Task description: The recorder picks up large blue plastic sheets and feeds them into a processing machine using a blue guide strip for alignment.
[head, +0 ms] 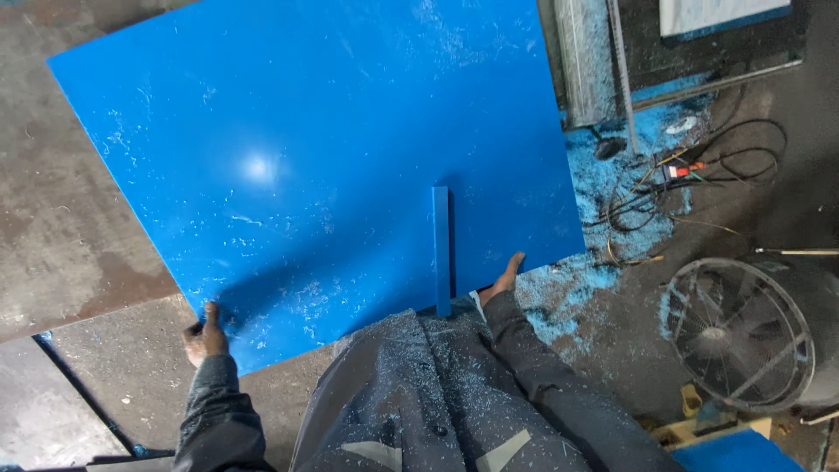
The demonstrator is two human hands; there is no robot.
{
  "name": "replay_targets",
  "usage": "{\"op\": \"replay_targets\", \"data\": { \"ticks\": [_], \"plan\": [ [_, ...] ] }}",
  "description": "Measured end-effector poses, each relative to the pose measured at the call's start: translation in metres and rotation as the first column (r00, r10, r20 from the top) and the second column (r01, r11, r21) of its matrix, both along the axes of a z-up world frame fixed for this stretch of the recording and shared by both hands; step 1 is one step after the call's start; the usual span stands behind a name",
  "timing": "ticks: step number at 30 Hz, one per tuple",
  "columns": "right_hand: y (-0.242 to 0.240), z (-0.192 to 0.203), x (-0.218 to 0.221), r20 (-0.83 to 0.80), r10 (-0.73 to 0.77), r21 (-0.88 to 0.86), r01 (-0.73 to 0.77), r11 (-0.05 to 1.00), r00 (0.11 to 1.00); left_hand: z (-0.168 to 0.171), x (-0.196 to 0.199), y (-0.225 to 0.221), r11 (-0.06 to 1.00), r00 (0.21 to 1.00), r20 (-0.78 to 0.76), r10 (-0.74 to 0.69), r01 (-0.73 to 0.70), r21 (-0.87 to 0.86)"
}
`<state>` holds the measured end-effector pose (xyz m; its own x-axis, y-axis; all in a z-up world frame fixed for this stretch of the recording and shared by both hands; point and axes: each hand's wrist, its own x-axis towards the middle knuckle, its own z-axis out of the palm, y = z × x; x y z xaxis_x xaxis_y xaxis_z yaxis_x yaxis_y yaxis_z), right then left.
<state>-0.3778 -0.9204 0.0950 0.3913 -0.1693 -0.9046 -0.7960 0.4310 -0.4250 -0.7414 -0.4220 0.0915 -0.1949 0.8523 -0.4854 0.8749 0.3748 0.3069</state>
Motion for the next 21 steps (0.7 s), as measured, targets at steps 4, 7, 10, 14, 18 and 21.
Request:
{"op": "replay_targets", "data": {
  "ticks": [4, 7, 10, 14, 18, 21],
  "plan": [
    [-0.013, -0.014, -0.002, -0.088, 0.028, -0.029, -0.03, 0.999, 0.996, 0.013, 0.042, 0.018, 0.992, 0.989, -0.092, -0.116, 0.12, 0.039],
    [-0.019, -0.027, -0.002, -0.148, 0.06, -0.106, -0.076, 0.991, 0.987, -0.004, 0.072, 0.037, 0.972, 0.965, -0.163, -0.205, 0.22, 0.081],
    [-0.014, -0.019, -0.006, -0.123, 0.044, -0.064, -0.053, 0.997, 0.991, -0.02, 0.097, 0.07, 0.96, 0.959, -0.168, -0.226, 0.249, 0.125],
    [-0.007, -0.01, -0.002, -0.016, -0.1, 0.06, 0.101, 0.993, 0.995, -0.021, 0.151, 0.101, 0.961, 0.983, -0.037, -0.181, 0.184, 0.208],
    [0.002, 0.004, 0.004, -0.089, -0.137, 0.064, 0.143, 0.988, 0.986, -0.064, 0.141, 0.136, 0.938, 0.982, -0.076, -0.173, 0.187, 0.29],
    [0.012, 0.002, 0.013, -0.091, -0.133, 0.033, 0.137, 0.99, 0.987, -0.047, 0.157, 0.133, 0.92, 0.983, -0.065, -0.169, 0.181, 0.348]
  ]
}}
